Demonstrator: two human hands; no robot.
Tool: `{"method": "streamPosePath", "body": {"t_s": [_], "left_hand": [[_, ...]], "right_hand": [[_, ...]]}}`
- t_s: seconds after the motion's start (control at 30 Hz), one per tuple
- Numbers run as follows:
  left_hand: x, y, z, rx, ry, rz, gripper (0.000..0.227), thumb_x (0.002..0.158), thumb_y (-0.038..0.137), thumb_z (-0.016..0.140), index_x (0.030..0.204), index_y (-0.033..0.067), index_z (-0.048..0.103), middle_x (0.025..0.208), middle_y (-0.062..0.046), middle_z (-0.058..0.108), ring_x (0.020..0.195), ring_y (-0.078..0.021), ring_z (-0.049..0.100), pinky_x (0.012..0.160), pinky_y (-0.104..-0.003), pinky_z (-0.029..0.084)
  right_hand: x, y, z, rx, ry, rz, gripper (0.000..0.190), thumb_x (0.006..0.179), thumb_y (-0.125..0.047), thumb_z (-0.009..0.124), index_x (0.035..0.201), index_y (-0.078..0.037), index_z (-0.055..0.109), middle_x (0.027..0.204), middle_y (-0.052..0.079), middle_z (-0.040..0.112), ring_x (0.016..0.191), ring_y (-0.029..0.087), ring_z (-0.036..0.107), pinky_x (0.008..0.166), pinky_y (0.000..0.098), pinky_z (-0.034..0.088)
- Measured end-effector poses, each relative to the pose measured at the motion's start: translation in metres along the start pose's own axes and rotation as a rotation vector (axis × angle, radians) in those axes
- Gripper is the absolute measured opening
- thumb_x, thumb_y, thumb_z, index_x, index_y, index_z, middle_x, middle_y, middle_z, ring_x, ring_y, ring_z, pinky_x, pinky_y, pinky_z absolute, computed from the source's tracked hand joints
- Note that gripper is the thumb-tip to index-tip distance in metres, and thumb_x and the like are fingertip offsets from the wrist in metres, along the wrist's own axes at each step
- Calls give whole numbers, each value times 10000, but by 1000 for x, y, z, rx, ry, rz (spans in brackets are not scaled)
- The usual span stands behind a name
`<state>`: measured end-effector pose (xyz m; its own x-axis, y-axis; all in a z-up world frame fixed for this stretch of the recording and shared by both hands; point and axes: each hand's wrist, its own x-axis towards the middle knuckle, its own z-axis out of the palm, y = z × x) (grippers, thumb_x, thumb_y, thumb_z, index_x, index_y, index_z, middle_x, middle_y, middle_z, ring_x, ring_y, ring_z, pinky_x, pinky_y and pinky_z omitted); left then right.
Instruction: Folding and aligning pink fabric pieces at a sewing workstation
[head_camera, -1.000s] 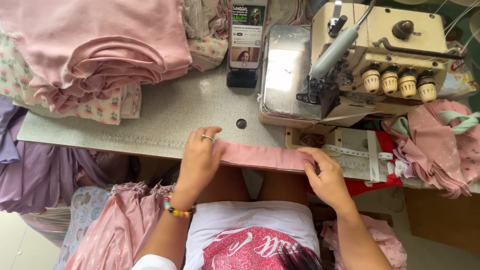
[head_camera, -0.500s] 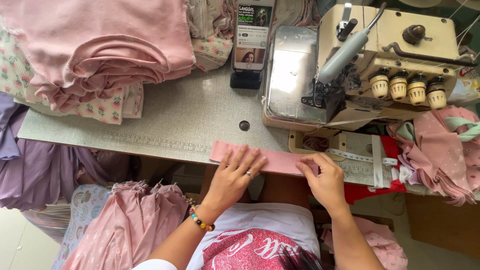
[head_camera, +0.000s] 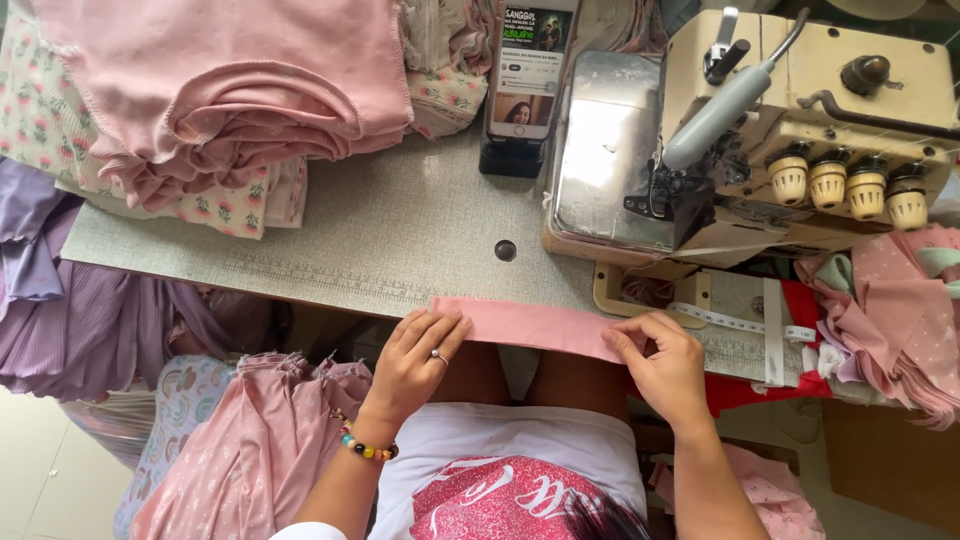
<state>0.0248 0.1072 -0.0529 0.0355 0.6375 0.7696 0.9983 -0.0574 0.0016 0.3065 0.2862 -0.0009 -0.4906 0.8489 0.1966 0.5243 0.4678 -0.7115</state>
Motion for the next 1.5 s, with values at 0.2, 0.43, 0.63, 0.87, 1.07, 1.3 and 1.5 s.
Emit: {"method": "streamPosePath", "body": {"t_s": [0.2, 0.43, 0.63, 0.87, 1.07, 1.3, 1.5], "left_hand": [[3, -2, -11, 9, 25, 5, 209, 1000, 121, 605, 1118, 162, 772, 1095, -18, 729, 960, -190, 679, 959, -378, 550], [2, -1, -6, 37, 27, 8, 289, 1028, 108, 529, 1212, 173, 742, 1209, -19, 722, 990, -191, 643, 943, -375, 526], [10, 6, -7, 26, 61, 55, 260, 1051, 117, 534, 1186, 180, 746, 1144, 2, 731, 966, -183, 637, 946, -370, 521], [20, -6, -21, -25, 29, 78, 221, 1065, 101, 514, 1126, 119, 726, 1128, -10, 752, 902, -191, 657, 900, -392, 476], [30, -13, -24, -123, -74, 199, 141, 1039, 59, 582, 1110, 81, 701, 1106, -54, 702, 946, -211, 635, 906, -392, 538], [40, -14, -29, -238, -62, 215, 201, 1047, 9, 497, 1069, -6, 696, 1003, -120, 723, 859, -244, 665, 865, -394, 577], [34, -16, -28, -153, -115, 193, 226, 1040, -11, 505, 1148, -6, 703, 1023, -104, 726, 898, -233, 675, 862, -393, 569]], "right_hand": [[-5, 2, -6, -10, -43, 40, 143, 793, -245, 873, 898, -181, 800, 774, 50, 727, 767, 244, 723, 742, 356, 557], [-3, -10, -12, -79, -124, 4, 266, 844, -248, 820, 1101, -184, 796, 967, 57, 790, 947, 282, 752, 849, 398, 577], [-4, 2, -9, -91, -118, 14, 164, 861, -267, 811, 1013, -206, 808, 880, 27, 771, 909, 256, 751, 843, 369, 574], [-4, -17, -11, -72, -111, 133, 191, 884, -300, 757, 1010, -160, 791, 987, -60, 757, 815, 102, 638, 660, 255, 456], [-2, -16, -10, -126, -179, 180, 268, 873, -364, 747, 1061, -178, 784, 1038, -67, 768, 667, 112, 585, 648, 281, 467], [0, -17, -11, -111, -185, 208, 245, 871, -334, 753, 1061, -183, 787, 1066, -69, 778, 757, 110, 630, 685, 273, 473], [1, -19, -11, -101, -192, 218, 243, 875, -324, 751, 1057, -169, 792, 1046, -61, 779, 775, 112, 624, 703, 269, 476]]}}
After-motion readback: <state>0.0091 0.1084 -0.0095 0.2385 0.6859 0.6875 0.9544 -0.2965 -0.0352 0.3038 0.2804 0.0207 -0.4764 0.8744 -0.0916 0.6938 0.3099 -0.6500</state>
